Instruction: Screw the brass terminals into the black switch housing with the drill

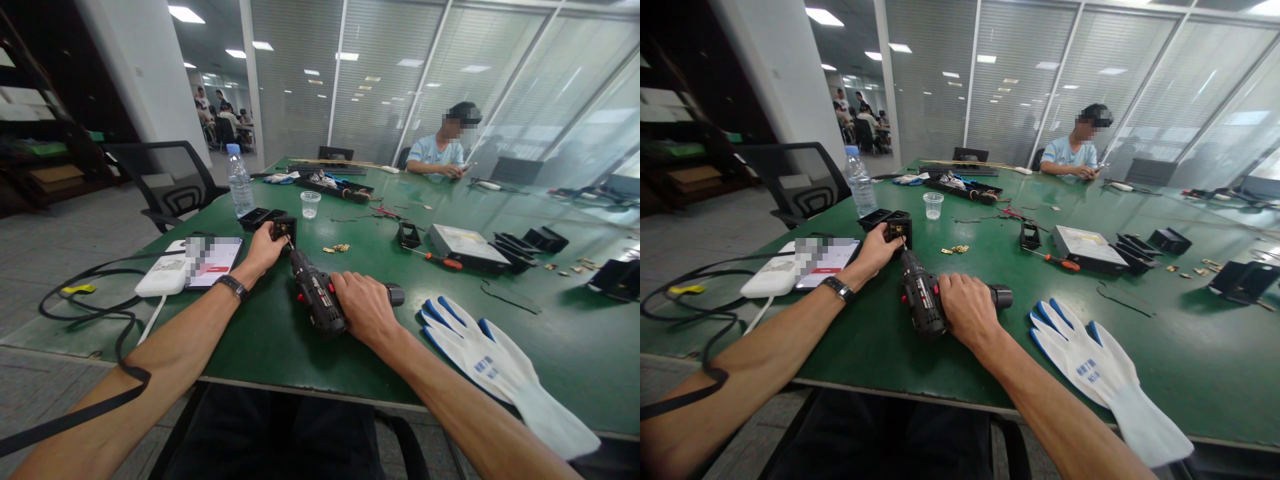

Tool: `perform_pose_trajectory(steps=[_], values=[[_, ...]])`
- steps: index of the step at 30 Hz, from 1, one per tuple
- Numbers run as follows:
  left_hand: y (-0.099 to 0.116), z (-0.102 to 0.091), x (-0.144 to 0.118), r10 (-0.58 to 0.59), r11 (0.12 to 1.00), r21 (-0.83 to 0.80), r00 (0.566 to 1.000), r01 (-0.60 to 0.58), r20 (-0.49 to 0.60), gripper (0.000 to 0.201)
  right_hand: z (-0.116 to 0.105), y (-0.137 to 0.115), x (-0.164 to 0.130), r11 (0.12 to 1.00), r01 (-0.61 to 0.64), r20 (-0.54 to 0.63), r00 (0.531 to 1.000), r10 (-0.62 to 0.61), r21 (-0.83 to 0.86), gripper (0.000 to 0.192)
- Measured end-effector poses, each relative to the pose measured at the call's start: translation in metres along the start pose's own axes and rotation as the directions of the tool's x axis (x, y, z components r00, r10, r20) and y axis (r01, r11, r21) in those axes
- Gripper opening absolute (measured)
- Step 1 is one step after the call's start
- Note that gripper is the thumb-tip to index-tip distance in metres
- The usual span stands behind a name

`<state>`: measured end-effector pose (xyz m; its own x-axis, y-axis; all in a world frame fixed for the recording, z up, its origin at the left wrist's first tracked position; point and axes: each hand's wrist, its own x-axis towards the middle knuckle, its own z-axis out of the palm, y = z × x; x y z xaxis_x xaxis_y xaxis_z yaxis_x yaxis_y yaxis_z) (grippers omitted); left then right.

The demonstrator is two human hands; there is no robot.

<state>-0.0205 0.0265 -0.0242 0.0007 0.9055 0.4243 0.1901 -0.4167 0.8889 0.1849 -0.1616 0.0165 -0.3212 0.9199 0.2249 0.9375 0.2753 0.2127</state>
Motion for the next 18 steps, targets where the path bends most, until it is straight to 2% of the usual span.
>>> perform_pose_trajectory(steps=[9, 18], values=[[0.0024, -0.0003, -0.0007, 0.013, 0.999, 0.053, 1.0, -0.013, -0.002, 0.035, -0.0011, -0.0004, -0.0012, 1.0, 0.005, -0.007, 1.0, -0.005, 0.002, 0.021], [0.002, 0.0006, -0.0009, -0.019, 1.0, 0.008, 1.0, 0.019, -0.004, 0.036, -0.0012, -0.0002, -0.0009, 1.0, 0.003, 0.001, 1.0, -0.003, 0.002, 0.024]])
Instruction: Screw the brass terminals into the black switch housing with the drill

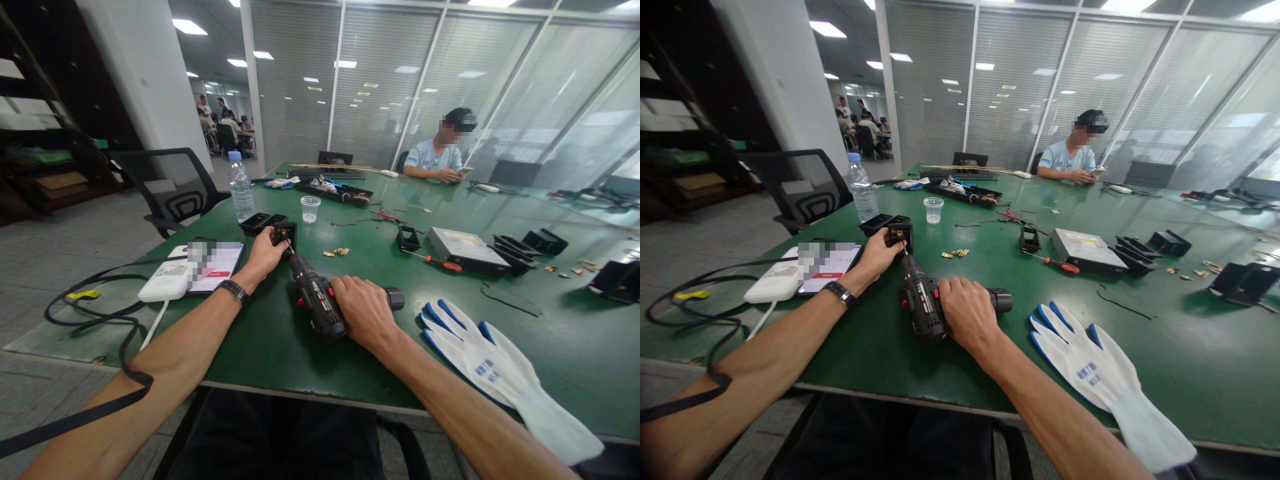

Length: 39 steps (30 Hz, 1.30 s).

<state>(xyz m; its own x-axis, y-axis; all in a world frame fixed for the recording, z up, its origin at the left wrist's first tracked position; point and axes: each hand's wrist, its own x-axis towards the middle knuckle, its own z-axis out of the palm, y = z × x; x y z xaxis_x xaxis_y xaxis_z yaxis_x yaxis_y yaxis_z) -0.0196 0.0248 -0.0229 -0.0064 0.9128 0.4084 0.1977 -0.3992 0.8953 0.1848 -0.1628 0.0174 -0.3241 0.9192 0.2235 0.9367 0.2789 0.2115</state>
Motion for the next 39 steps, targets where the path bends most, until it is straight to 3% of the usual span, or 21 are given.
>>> perform_pose_trajectory(steps=[39], values=[[0.002, -0.0008, -0.0006, -0.004, 1.0, 0.014, 1.0, 0.004, 0.001, 0.034, 0.0044, 0.0014, -0.0004, 1.0, 0.007, -0.037, 0.999, -0.007, 0.01, 0.027]])
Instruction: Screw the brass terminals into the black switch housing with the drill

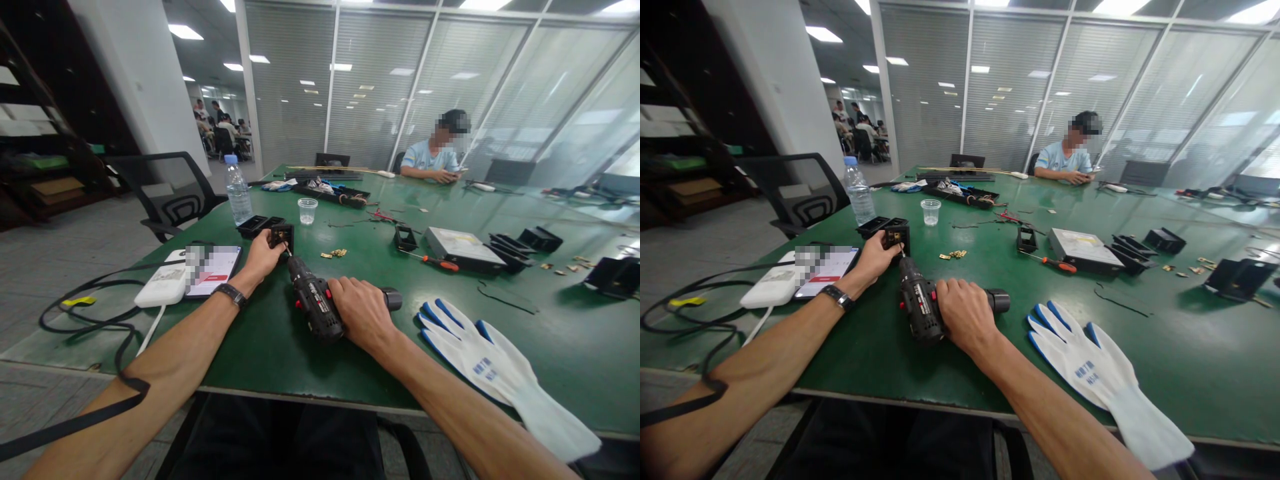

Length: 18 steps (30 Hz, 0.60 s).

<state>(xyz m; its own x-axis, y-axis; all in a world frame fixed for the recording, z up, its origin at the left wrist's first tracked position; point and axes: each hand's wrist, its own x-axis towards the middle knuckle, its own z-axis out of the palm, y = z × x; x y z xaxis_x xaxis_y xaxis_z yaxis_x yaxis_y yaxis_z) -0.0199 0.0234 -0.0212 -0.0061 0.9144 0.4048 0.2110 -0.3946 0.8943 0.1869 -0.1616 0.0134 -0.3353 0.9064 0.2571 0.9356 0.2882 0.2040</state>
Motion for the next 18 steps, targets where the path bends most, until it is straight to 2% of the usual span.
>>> perform_pose_trajectory(steps=[9, 18], values=[[-0.0006, -0.0001, 0.0005, -0.003, 1.0, 0.008, 1.0, 0.003, 0.004, 0.036, -0.0006, -0.001, 0.0008, 1.0, -0.002, -0.006, 1.0, 0.002, 0.003, 0.023], [0.001, 0.0003, -0.0003, 0.008, 1.0, 0.023, 1.0, -0.008, -0.001, 0.035, -0.0001, -0.0005, 0.0005, 1.0, -0.003, -0.006, 1.0, 0.003, 0.016, 0.027]])
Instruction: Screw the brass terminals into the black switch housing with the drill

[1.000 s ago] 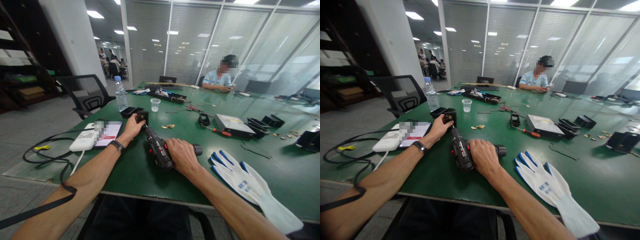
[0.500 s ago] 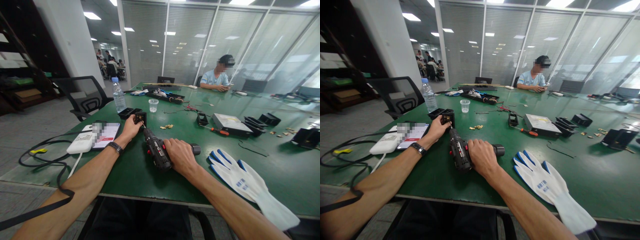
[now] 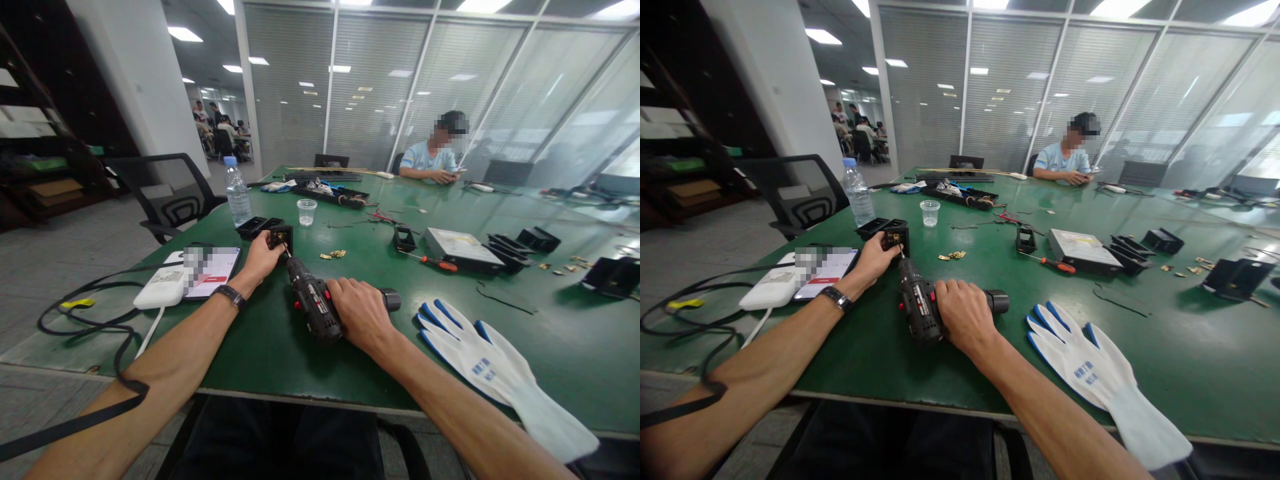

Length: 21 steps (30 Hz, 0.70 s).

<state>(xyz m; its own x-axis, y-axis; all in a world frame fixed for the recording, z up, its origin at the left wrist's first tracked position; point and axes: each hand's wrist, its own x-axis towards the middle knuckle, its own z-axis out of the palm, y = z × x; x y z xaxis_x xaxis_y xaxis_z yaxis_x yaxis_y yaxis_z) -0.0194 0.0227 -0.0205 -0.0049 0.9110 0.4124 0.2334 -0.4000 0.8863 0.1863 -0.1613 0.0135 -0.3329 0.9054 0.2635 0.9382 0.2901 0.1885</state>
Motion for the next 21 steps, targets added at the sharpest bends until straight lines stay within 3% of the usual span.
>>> perform_pose_trajectory(steps=[21], values=[[-0.0005, -0.0001, 0.0001, -0.02, 0.998, -0.06, 1.0, 0.02, 0.005, 0.038, -0.0055, -0.0025, 0.0017, 1.0, -0.002, 0.038, 0.999, 0.002, 0.006, 0.027]])
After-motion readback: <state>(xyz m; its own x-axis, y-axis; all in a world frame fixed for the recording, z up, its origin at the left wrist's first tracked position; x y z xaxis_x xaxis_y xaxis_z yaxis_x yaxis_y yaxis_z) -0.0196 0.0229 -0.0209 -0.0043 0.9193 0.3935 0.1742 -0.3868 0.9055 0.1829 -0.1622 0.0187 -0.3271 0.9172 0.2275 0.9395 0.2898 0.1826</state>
